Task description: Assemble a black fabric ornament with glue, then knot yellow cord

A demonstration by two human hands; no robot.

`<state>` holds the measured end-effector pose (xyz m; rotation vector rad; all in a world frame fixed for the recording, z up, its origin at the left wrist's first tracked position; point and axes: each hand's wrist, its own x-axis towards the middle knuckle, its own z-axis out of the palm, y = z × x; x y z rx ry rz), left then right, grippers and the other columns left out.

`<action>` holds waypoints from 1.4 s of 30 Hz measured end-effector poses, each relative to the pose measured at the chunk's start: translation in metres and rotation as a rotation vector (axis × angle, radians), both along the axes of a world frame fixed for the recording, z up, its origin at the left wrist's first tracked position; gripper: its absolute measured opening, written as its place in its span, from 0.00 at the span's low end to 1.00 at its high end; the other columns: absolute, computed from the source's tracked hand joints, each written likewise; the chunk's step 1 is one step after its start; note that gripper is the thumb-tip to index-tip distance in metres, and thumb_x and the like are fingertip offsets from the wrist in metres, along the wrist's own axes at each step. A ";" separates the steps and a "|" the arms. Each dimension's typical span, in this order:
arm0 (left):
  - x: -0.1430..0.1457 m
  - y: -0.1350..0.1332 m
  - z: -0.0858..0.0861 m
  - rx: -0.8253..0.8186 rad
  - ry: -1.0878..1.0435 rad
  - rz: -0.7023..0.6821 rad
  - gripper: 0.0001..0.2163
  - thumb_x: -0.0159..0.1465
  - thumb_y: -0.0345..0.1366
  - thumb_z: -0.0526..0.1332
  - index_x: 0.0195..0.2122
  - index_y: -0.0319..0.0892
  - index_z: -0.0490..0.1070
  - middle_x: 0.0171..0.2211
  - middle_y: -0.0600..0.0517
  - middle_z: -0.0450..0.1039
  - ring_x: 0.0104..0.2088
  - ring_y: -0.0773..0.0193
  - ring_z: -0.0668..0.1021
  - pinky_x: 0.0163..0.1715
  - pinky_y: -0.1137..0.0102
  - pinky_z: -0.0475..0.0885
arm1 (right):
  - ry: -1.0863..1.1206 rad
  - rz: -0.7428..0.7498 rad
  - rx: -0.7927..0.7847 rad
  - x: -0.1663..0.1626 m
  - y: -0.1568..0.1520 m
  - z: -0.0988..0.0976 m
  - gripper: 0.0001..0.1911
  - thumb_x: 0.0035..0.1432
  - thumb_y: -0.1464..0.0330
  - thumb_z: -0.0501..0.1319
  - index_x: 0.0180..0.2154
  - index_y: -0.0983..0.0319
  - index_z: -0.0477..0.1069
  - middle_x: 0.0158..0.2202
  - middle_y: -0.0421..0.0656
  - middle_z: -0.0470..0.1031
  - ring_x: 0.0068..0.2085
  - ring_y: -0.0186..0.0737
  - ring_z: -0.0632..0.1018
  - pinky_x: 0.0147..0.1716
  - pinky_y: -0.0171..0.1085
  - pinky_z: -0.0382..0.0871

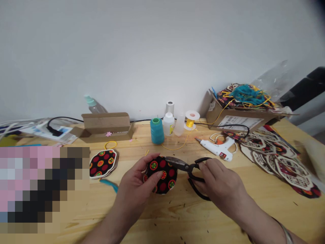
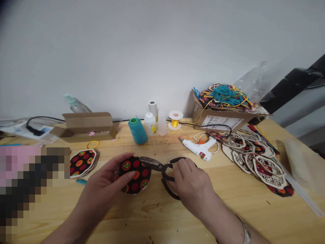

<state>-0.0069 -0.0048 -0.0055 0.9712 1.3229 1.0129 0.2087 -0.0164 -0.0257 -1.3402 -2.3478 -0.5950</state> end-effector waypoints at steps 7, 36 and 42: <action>0.000 -0.001 0.000 0.009 -0.032 -0.002 0.22 0.49 0.34 0.66 0.47 0.45 0.68 0.39 0.51 0.77 0.37 0.60 0.78 0.35 0.69 0.75 | 0.024 0.010 0.002 0.001 0.001 0.000 0.16 0.59 0.63 0.51 0.30 0.67 0.69 0.25 0.45 0.67 0.28 0.39 0.67 0.23 0.36 0.57; -0.006 0.002 -0.008 0.157 0.230 -0.071 0.10 0.53 0.36 0.63 0.37 0.49 0.77 0.38 0.53 0.75 0.40 0.62 0.75 0.43 0.70 0.70 | 0.126 -0.012 -0.021 0.004 0.002 0.005 0.11 0.54 0.62 0.57 0.29 0.64 0.68 0.25 0.43 0.68 0.28 0.38 0.68 0.25 0.35 0.55; -0.003 0.000 -0.007 0.093 0.191 -0.062 0.08 0.52 0.36 0.64 0.35 0.47 0.77 0.37 0.53 0.76 0.36 0.65 0.76 0.34 0.74 0.72 | 0.103 0.030 -0.018 0.004 0.001 0.002 0.11 0.56 0.64 0.56 0.30 0.66 0.69 0.26 0.44 0.70 0.29 0.39 0.68 0.26 0.36 0.56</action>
